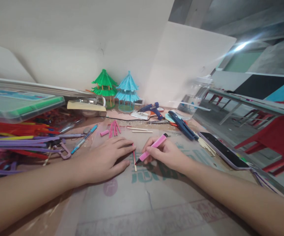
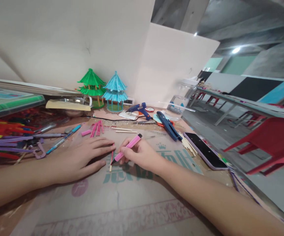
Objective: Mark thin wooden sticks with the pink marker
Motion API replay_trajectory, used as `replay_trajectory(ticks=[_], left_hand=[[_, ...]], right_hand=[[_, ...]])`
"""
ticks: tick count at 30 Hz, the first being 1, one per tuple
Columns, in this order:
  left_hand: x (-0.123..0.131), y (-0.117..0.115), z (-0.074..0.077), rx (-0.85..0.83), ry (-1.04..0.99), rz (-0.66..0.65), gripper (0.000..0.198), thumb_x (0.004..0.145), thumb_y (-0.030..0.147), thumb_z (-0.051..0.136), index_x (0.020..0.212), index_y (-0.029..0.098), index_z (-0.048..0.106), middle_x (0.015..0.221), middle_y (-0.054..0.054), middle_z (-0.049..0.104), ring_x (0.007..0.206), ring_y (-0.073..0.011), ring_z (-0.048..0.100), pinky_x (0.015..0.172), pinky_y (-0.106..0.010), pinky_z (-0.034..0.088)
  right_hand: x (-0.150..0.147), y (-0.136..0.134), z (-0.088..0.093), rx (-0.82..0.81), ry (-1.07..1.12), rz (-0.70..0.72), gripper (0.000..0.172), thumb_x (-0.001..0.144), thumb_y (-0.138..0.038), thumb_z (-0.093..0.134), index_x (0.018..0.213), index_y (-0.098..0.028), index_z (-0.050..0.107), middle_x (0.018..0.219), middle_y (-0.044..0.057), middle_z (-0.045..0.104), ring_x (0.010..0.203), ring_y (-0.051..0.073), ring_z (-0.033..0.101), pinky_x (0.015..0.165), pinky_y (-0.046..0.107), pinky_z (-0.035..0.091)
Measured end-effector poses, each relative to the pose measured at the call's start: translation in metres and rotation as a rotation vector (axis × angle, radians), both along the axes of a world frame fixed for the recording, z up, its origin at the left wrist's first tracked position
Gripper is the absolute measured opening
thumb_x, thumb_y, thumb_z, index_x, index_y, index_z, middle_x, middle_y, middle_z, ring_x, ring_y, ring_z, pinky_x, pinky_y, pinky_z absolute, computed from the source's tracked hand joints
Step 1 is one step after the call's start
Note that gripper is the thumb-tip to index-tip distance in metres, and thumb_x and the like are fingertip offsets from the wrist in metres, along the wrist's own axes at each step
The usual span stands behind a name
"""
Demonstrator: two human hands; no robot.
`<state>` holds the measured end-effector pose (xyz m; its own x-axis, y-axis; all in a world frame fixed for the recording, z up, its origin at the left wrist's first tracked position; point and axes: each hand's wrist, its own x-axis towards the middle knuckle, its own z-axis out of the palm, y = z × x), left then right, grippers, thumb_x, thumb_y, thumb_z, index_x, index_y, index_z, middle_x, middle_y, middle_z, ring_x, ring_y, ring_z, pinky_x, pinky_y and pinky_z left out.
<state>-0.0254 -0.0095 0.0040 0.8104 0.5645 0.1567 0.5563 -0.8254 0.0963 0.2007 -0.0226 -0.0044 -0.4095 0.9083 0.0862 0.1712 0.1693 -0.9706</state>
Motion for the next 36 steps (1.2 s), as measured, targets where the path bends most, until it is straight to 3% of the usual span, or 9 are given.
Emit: replay_trajectory(ticks=[4,12,19,26,33,36], left_hand=[[-0.0005,0.0003,-0.0003,0.004,-0.015,-0.004,0.042,0.096,0.037,0.042,0.133,0.020,0.056,0.140,-0.009,0.054,0.129,-0.0262,0.048,0.109,-0.045,0.037],[-0.0009,0.0012,-0.0020,-0.001,-0.029,-0.008,0.043,0.096,0.035,0.042,0.133,0.018,0.056,0.139,-0.010,0.054,0.128,-0.0263,0.048,0.109,-0.045,0.037],[-0.0004,-0.0001,0.0008,0.011,-0.012,-0.007,0.043,0.096,0.036,0.042,0.133,0.020,0.056,0.139,-0.010,0.054,0.129,-0.0263,0.048,0.108,-0.044,0.039],[-0.0008,0.0005,-0.0003,-0.001,-0.023,-0.015,0.042,0.096,0.035,0.043,0.132,0.019,0.056,0.139,-0.010,0.055,0.129,-0.0261,0.048,0.109,-0.043,0.038],[-0.0017,-0.0020,-0.0007,-0.006,-0.042,0.071,0.039,0.094,0.039,0.047,0.129,0.023,0.053,0.133,-0.007,0.058,0.120,-0.0264,0.054,0.107,-0.047,0.037],[-0.0016,-0.0017,-0.0003,-0.004,-0.034,0.045,0.037,0.095,0.037,0.046,0.128,0.023,0.053,0.134,-0.007,0.057,0.122,-0.0260,0.052,0.107,-0.046,0.037]], right_hand=[[-0.0002,0.0005,-0.0001,0.014,0.020,-0.039,0.027,0.078,-0.043,0.067,0.074,-0.018,0.057,0.061,0.001,0.066,0.056,0.012,0.062,0.056,0.024,0.049],[0.0018,-0.0009,-0.0014,-0.037,0.028,0.075,0.028,0.077,-0.043,0.068,0.073,-0.017,0.058,0.062,0.002,0.068,0.055,0.012,0.063,0.056,0.024,0.050],[0.0014,-0.0007,-0.0010,-0.006,0.006,-0.013,0.026,0.078,-0.042,0.067,0.075,-0.018,0.058,0.058,0.001,0.066,0.053,0.011,0.060,0.056,0.024,0.049],[0.0019,-0.0014,-0.0014,-0.057,0.036,0.144,0.031,0.077,-0.047,0.068,0.073,-0.018,0.058,0.064,0.003,0.068,0.055,0.013,0.063,0.057,0.026,0.051],[0.0021,0.0019,-0.0010,0.016,0.066,-0.024,0.027,0.079,-0.043,0.066,0.077,-0.018,0.057,0.062,0.001,0.067,0.056,0.012,0.061,0.056,0.024,0.049],[0.0015,0.0023,-0.0005,0.021,0.079,-0.049,0.026,0.078,-0.042,0.068,0.076,-0.018,0.057,0.064,0.001,0.066,0.057,0.012,0.061,0.057,0.025,0.049]])
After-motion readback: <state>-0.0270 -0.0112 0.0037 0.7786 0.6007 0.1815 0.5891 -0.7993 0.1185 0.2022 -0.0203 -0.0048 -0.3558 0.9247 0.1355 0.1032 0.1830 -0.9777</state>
